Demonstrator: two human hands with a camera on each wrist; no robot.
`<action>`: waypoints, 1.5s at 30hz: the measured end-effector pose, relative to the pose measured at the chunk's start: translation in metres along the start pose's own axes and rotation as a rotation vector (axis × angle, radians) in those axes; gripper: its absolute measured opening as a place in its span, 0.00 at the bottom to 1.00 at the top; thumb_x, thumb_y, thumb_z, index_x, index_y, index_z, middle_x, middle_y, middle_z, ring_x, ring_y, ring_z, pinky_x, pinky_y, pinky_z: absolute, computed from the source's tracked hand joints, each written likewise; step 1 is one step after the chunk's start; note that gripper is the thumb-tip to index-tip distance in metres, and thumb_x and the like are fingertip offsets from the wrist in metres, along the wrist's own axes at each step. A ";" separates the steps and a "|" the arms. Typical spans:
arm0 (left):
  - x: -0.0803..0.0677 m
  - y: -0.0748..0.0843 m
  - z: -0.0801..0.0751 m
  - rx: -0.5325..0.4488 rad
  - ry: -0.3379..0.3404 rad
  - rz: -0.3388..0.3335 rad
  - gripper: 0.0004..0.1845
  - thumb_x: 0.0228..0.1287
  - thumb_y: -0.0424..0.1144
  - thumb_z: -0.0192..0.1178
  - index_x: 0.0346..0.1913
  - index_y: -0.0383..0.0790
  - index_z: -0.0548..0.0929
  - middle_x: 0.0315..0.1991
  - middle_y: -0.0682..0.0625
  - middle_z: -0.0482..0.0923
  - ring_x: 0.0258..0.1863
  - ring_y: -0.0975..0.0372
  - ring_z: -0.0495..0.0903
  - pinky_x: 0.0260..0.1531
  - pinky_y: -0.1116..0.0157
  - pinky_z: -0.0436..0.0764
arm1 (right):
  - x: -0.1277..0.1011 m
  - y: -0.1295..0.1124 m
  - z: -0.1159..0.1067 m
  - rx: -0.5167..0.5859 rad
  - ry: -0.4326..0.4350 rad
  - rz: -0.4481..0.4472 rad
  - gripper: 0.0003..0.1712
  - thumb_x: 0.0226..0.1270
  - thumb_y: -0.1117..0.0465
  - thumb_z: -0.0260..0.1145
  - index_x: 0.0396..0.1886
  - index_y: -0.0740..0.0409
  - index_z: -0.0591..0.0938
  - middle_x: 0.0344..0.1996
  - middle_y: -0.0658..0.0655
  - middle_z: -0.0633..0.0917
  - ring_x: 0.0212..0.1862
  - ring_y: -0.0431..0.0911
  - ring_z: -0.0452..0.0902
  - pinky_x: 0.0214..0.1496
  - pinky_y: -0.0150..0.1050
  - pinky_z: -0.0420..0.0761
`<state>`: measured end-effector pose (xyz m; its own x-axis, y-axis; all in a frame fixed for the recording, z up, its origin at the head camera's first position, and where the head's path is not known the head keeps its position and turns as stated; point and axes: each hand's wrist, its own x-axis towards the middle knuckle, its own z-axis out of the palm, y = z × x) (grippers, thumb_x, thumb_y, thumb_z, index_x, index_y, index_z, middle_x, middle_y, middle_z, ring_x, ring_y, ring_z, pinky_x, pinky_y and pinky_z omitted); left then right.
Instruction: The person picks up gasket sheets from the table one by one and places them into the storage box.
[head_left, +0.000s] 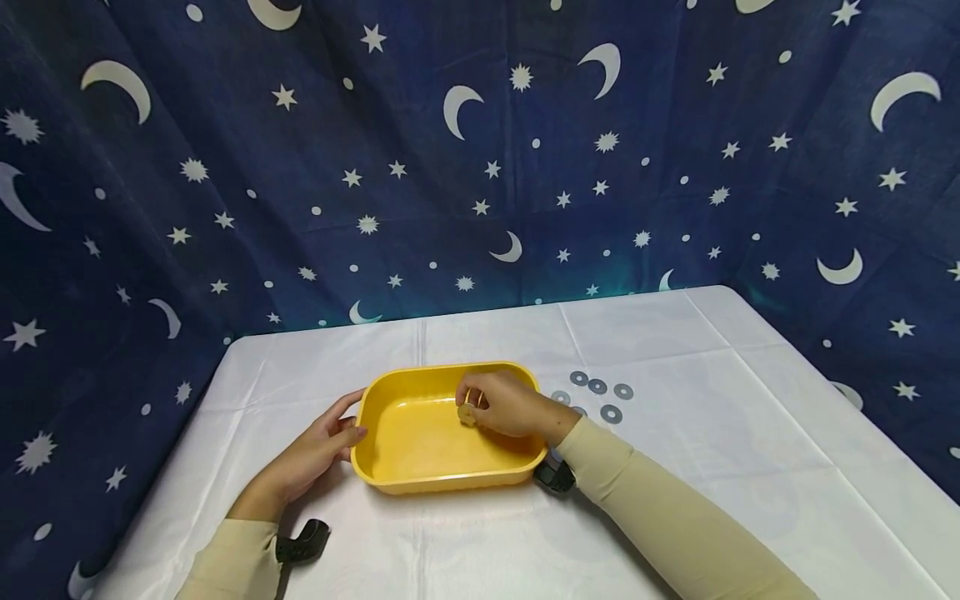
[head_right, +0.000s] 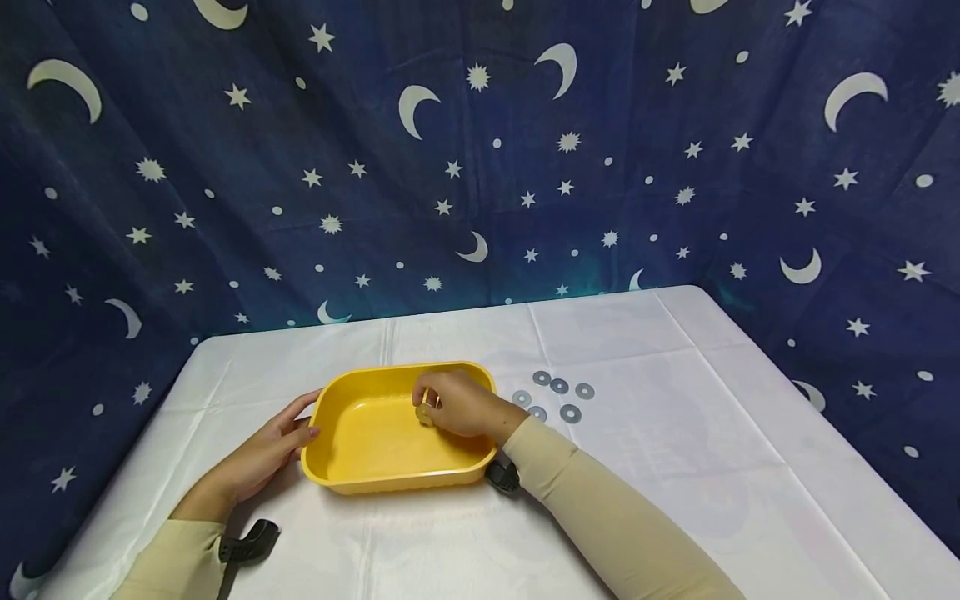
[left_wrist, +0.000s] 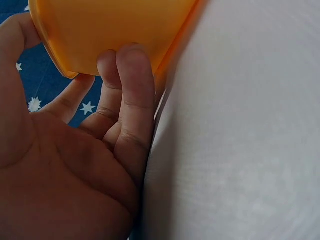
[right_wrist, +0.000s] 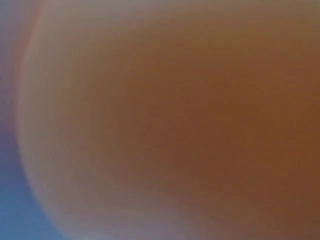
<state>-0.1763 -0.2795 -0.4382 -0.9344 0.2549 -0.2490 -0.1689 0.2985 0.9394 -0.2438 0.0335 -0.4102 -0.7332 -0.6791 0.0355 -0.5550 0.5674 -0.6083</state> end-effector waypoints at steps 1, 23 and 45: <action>0.000 0.000 0.000 0.001 0.003 -0.004 0.36 0.72 0.41 0.55 0.79 0.50 0.52 0.57 0.35 0.75 0.42 0.58 0.82 0.46 0.72 0.82 | 0.000 0.000 0.000 -0.011 -0.010 -0.006 0.05 0.67 0.66 0.66 0.41 0.54 0.82 0.30 0.49 0.82 0.33 0.41 0.75 0.39 0.31 0.78; -0.002 0.001 -0.001 0.002 0.011 -0.001 0.35 0.72 0.40 0.54 0.78 0.45 0.54 0.62 0.31 0.72 0.43 0.59 0.82 0.45 0.71 0.82 | -0.003 -0.006 0.005 -0.112 -0.039 -0.021 0.09 0.66 0.70 0.65 0.43 0.58 0.86 0.38 0.52 0.87 0.38 0.42 0.77 0.47 0.35 0.81; -0.001 0.001 0.001 0.018 0.007 0.000 0.35 0.73 0.40 0.53 0.79 0.45 0.53 0.64 0.31 0.70 0.44 0.59 0.82 0.46 0.72 0.82 | -0.008 -0.005 0.008 -0.204 -0.002 -0.067 0.10 0.66 0.67 0.65 0.45 0.56 0.86 0.38 0.51 0.87 0.38 0.42 0.77 0.48 0.35 0.81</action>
<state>-0.1757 -0.2787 -0.4368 -0.9364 0.2487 -0.2474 -0.1634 0.3150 0.9349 -0.2319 0.0328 -0.4136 -0.6913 -0.7194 0.0684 -0.6706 0.6034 -0.4316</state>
